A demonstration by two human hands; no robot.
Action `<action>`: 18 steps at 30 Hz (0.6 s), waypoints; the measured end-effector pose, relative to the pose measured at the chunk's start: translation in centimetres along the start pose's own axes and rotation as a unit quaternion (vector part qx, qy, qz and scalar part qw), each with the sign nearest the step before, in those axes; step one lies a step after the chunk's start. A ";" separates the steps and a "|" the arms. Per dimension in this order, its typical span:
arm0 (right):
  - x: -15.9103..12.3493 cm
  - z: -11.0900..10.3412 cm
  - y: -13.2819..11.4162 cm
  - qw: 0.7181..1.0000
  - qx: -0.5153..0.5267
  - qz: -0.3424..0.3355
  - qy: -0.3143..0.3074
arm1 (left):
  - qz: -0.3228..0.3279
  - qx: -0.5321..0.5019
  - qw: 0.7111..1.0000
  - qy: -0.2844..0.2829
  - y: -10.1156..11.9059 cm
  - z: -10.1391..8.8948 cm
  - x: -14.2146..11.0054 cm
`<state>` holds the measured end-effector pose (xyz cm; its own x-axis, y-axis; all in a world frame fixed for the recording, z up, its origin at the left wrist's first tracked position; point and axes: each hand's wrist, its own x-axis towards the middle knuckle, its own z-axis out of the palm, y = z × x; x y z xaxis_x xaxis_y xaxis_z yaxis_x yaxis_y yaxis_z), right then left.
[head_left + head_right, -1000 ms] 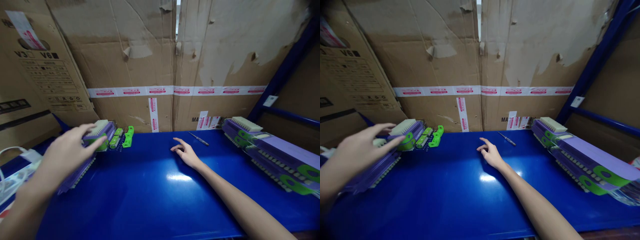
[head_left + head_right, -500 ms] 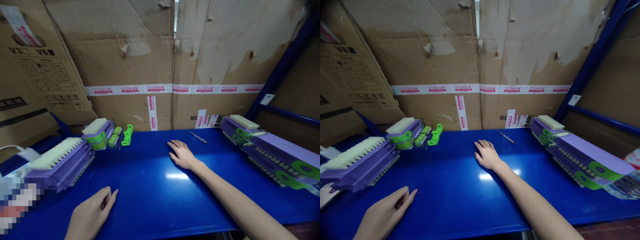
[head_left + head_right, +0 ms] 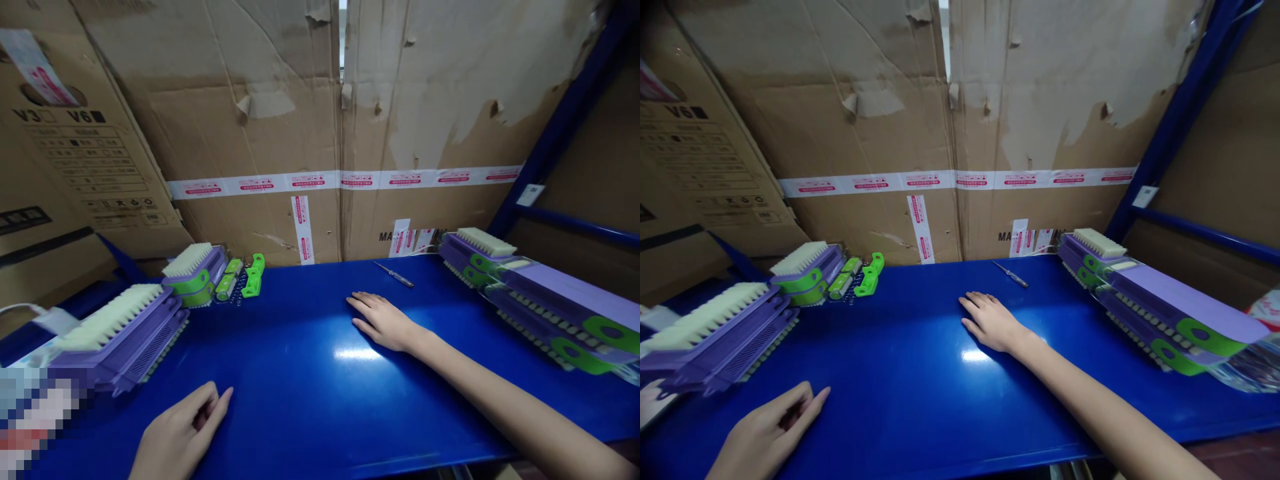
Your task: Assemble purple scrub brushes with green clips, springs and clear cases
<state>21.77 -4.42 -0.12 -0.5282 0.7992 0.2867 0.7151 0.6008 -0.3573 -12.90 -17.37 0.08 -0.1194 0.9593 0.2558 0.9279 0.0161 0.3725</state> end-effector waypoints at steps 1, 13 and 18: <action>-1.0 -0.6 0.1 1.000 -0.001 0.005 -0.004 | -0.007 -0.008 1.000 -0.004 -0.1 0.0 0.0; -16.6 -3.2 0.5 0.953 -0.001 0.257 0.159 | -0.047 -0.027 0.998 -0.025 -0.5 0.2 0.0; -16.1 -3.1 0.2 0.914 0.028 0.337 0.225 | -0.034 -0.055 0.998 -0.011 -0.8 0.1 -0.6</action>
<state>31.78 -17.22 -2.07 0.2748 0.9079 0.3167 0.7769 -0.0156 -0.6294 -13.54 -17.97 -0.48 -0.1714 0.9632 0.2068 0.8734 0.0515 0.4842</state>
